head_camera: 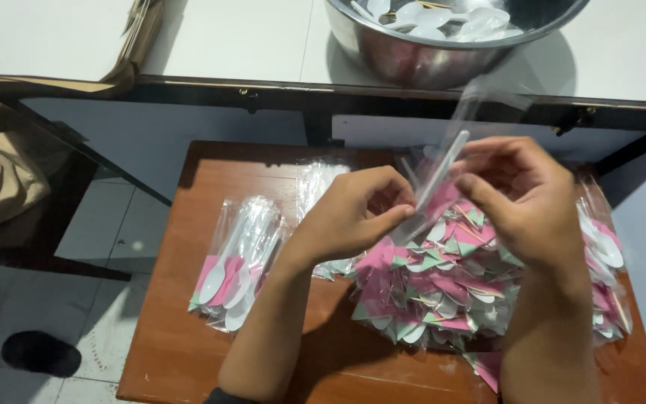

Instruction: The person picks up plastic spoons from a metal bowl and inserts them one by one into plastic sleeves containing decorative paper.

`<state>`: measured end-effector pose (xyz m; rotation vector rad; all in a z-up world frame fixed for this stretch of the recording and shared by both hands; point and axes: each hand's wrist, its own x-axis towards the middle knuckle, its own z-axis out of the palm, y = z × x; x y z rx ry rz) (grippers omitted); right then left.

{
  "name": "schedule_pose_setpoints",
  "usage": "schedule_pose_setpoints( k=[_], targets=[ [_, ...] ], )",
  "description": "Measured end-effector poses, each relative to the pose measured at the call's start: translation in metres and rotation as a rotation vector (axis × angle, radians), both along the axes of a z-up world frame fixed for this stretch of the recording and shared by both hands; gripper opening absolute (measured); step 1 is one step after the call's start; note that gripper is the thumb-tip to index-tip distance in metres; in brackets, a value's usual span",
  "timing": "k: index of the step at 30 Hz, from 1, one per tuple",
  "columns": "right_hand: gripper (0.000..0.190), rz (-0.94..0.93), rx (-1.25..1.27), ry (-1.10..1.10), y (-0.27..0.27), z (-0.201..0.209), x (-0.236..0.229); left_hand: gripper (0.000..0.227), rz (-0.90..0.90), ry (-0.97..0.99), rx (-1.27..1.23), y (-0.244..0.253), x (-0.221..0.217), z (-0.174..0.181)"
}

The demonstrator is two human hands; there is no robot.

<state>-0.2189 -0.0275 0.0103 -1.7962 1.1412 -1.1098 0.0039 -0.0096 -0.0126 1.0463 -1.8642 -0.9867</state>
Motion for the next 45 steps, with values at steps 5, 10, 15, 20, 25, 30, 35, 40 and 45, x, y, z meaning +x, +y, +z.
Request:
schedule_pose_setpoints(
  k=[5,10,15,20,25,30,35,40,45],
  targets=[
    [0.051,-0.092,-0.094,-0.153,-0.006,-0.019,-0.003,0.002,0.091,0.033,-0.095,0.001,-0.006,0.0],
    [0.042,-0.044,0.138,0.15,0.004,0.0,0.014,0.008,0.245,0.15,-0.267,0.001,-0.015,-0.006],
    [0.061,-0.005,0.043,-0.149,0.004,-0.011,0.026,0.023,0.171,0.299,-0.32,0.001,-0.012,-0.01],
    [0.07,0.116,-0.01,-0.353,-0.006,-0.035,0.011,0.029,0.265,0.194,-0.255,0.003,-0.01,-0.001],
    [0.064,-0.06,0.003,-0.299,0.003,-0.016,0.025,0.015,0.278,0.221,-0.257,0.003,-0.012,0.0],
    [0.038,-0.056,0.064,-0.1,0.001,-0.017,0.022,0.012,0.314,0.204,-0.367,0.001,-0.013,-0.004],
    [0.033,0.018,0.059,-0.132,-0.006,-0.026,0.021,0.02,0.179,0.15,-0.437,0.006,-0.012,-0.005],
    [0.021,-0.046,0.084,-0.089,-0.01,-0.031,0.014,0.022,0.23,0.158,-0.394,0.006,-0.01,-0.003],
    [0.028,-0.033,0.111,-0.134,-0.007,-0.028,0.018,0.019,0.282,0.159,-0.379,0.004,-0.011,-0.006]
  ],
)
